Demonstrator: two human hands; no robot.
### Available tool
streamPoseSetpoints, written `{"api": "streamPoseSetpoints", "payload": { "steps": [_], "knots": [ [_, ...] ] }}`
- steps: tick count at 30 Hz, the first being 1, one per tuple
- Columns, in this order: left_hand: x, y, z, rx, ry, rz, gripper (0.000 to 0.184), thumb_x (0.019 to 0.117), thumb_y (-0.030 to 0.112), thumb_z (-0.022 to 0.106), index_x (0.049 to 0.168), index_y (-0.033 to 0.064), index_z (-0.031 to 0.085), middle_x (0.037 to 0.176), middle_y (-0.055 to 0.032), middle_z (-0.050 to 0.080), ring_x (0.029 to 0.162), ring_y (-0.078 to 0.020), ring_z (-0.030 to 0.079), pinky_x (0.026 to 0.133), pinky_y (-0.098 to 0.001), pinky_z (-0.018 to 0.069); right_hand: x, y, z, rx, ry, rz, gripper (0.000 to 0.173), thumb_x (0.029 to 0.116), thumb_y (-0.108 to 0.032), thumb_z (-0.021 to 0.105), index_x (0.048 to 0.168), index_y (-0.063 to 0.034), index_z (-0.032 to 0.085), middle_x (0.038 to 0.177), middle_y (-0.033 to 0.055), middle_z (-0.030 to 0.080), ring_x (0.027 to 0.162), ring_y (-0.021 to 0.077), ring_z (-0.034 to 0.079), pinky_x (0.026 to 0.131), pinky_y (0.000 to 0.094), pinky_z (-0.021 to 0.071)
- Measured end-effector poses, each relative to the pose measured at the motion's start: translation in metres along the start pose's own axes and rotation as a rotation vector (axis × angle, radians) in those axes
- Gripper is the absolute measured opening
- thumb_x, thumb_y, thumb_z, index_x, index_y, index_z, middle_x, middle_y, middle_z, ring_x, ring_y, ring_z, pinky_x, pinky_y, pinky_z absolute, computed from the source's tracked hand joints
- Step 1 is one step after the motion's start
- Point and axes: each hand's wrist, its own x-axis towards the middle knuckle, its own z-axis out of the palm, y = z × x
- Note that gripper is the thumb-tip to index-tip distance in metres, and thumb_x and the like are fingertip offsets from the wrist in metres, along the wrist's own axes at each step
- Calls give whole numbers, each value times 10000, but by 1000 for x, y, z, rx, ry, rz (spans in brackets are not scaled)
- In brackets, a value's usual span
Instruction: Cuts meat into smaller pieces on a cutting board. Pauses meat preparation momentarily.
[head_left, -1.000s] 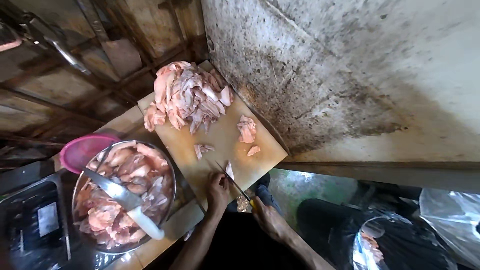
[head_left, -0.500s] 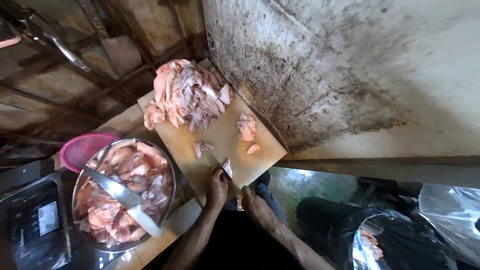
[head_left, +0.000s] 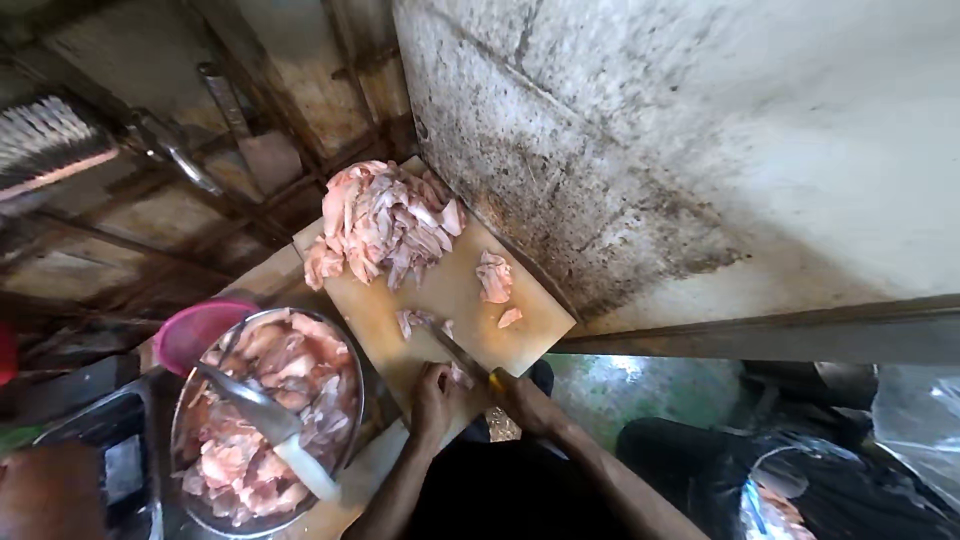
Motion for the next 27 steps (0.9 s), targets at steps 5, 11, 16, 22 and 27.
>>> {"api": "streamPoseSetpoints", "payload": {
  "steps": [5, 11, 16, 22, 27],
  "knots": [
    [-6, 1, 1, 29, 45, -31, 378, 952, 215, 685, 1298, 65, 657, 1209, -132, 665, 983, -195, 696, 878, -368, 608, -28, 19, -26, 44, 209, -93, 360, 1037, -353, 518, 1307, -129, 600, 901, 113, 700, 812, 264, 706, 763, 499, 587],
    [11, 42, -5, 396, -374, -18, 351, 1012, 296, 599, 1324, 146, 658, 1485, -138, 501, 1321, -303, 554, 1038, -457, 537, -41, -1, -26, 117, 427, -138, 340, 1038, -346, 506, 1266, -123, 622, 776, 44, 656, 658, 178, 650, 629, 410, 568],
    [24, 50, -13, 437, -564, 54, 359, 1008, 255, 615, 1313, 69, 653, 1443, -172, 527, 1286, -329, 578, 1044, -477, 528, -46, -2, -15, 91, 509, -83, 361, 1030, -358, 510, 1285, -130, 624, 744, 30, 651, 622, 171, 639, 595, 401, 561],
    [22, 15, -8, 80, -43, 228, 222, 1006, 161, 610, 1189, 112, 726, 1329, -115, 616, 1189, -183, 644, 1023, -322, 554, -58, -8, -7, 14, 573, -30, 346, 1011, -318, 518, 1276, -122, 624, 730, 49, 666, 613, 215, 663, 572, 457, 567],
    [-18, 31, -32, 237, 154, 336, 301, 981, 18, 498, 1139, 17, 754, 1239, -183, 695, 1179, -256, 670, 1021, -297, 543, -62, 8, 7, -50, 477, -55, 341, 1024, -327, 536, 1266, -107, 632, 761, 85, 686, 658, 257, 692, 610, 487, 582]
  ]
}}
